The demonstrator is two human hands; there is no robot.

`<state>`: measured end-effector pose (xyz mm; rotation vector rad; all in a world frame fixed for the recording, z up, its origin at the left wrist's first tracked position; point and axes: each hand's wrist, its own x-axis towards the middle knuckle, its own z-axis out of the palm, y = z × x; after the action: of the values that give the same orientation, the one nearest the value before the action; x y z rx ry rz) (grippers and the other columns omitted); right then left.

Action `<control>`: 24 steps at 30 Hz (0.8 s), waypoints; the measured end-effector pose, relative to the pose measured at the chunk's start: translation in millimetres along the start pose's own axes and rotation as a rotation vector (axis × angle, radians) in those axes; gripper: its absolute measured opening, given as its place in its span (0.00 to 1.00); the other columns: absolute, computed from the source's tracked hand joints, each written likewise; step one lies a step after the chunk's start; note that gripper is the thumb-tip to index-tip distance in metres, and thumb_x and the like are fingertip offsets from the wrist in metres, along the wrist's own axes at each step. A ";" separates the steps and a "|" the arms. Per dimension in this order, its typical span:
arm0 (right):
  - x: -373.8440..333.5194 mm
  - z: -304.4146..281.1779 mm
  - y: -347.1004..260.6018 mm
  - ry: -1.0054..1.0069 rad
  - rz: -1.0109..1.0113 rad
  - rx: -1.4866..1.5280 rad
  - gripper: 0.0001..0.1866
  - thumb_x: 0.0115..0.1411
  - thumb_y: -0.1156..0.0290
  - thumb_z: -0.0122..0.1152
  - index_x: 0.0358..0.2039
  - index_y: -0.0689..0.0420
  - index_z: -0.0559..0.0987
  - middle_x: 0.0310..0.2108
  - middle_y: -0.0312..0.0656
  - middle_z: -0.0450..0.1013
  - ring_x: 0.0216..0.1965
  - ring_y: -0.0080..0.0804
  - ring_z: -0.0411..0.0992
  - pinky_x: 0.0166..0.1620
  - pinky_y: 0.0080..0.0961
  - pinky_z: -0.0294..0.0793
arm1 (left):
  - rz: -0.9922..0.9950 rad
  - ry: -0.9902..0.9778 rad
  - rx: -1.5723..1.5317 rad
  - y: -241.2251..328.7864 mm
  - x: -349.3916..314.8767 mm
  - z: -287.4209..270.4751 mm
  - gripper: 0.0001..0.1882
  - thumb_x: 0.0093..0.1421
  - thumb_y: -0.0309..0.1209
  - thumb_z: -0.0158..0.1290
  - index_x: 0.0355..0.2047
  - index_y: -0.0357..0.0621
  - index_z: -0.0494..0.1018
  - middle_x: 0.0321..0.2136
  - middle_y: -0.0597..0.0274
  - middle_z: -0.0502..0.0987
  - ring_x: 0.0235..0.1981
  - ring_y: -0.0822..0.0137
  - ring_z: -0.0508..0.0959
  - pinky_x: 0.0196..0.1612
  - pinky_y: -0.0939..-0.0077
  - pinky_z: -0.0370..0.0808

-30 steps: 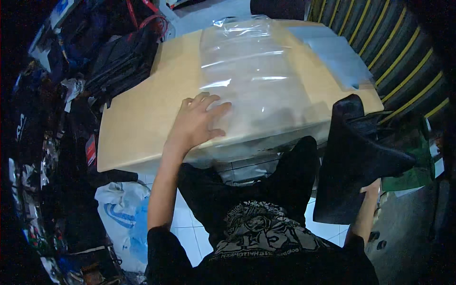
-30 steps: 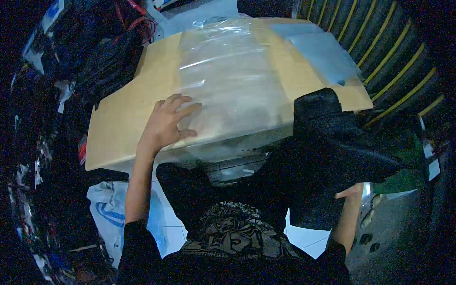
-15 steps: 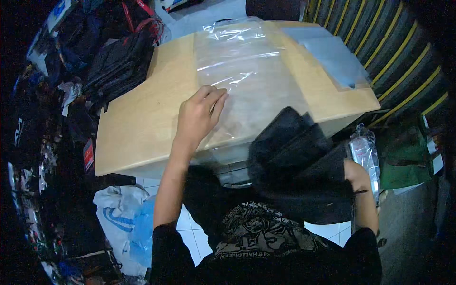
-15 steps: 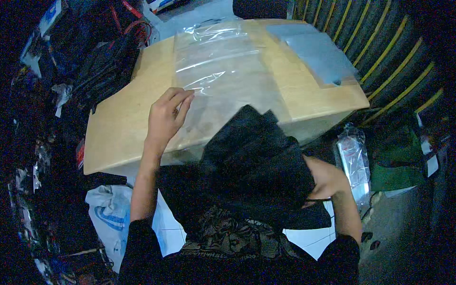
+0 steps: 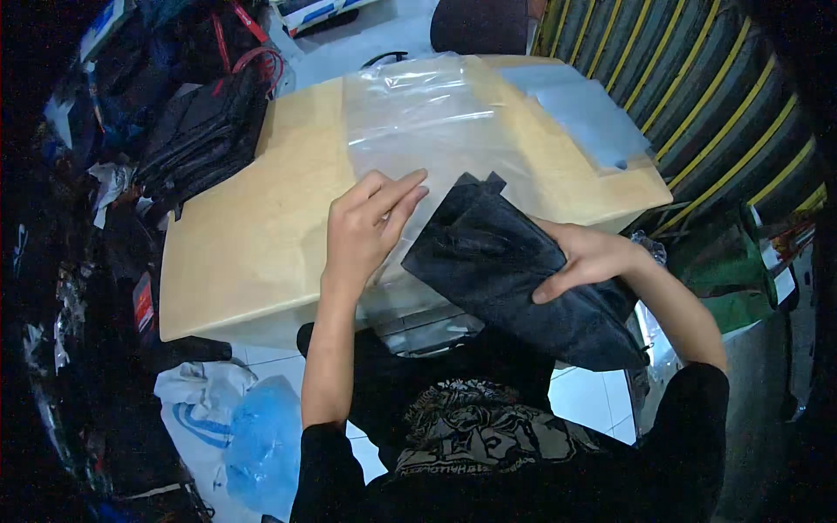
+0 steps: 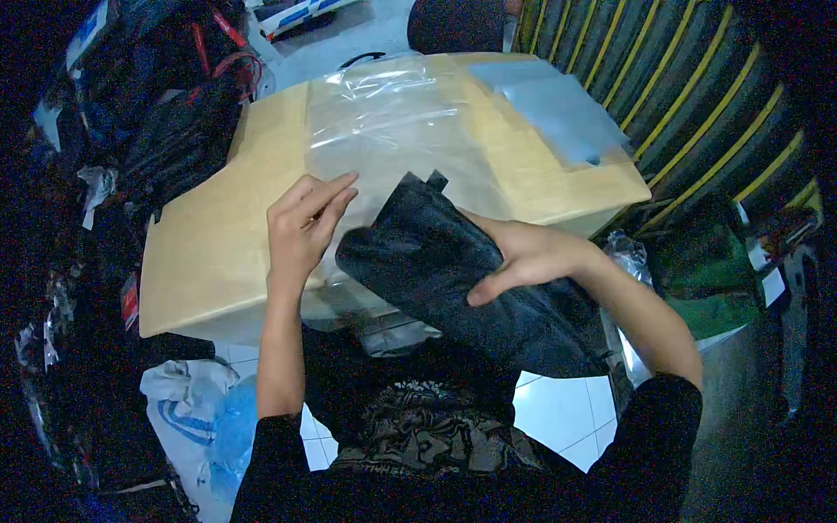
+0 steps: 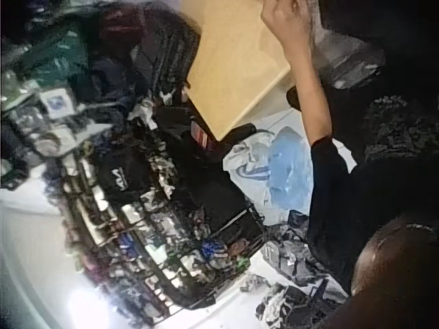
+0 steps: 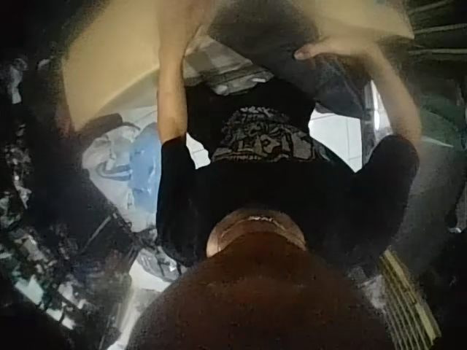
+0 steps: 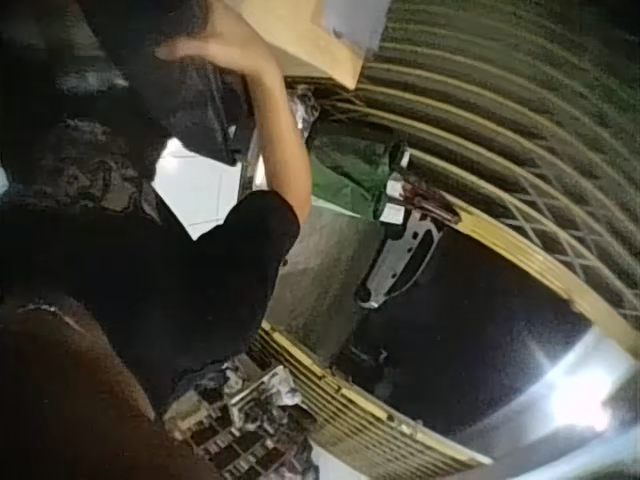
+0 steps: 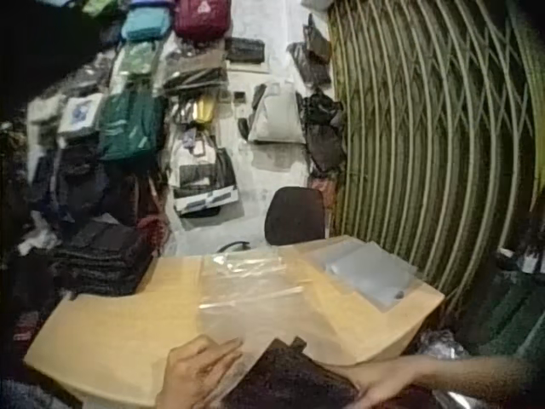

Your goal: The person opens plastic sleeves by sliding their arms inside, inserts black bags into each sleeve by hand, and tosses the packaged bags onto a pile on the floor.

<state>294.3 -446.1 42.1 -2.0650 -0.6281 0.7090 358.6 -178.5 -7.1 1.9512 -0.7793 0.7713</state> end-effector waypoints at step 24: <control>87.7 -12.6 -20.7 0.309 0.160 -0.111 0.47 0.46 0.49 0.66 0.55 0.73 0.60 0.46 0.61 0.70 0.47 0.47 0.70 0.51 0.33 0.69 | 0.162 -0.028 0.107 13.5 -13.9 10.1 0.08 0.51 0.27 0.60 0.33 0.42 0.79 0.18 0.62 0.70 0.18 0.64 0.73 0.22 0.72 0.69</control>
<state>361.9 -385.1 43.1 -2.2863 -0.3355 0.4364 341.9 -190.0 -15.3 2.0155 -0.9384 0.8999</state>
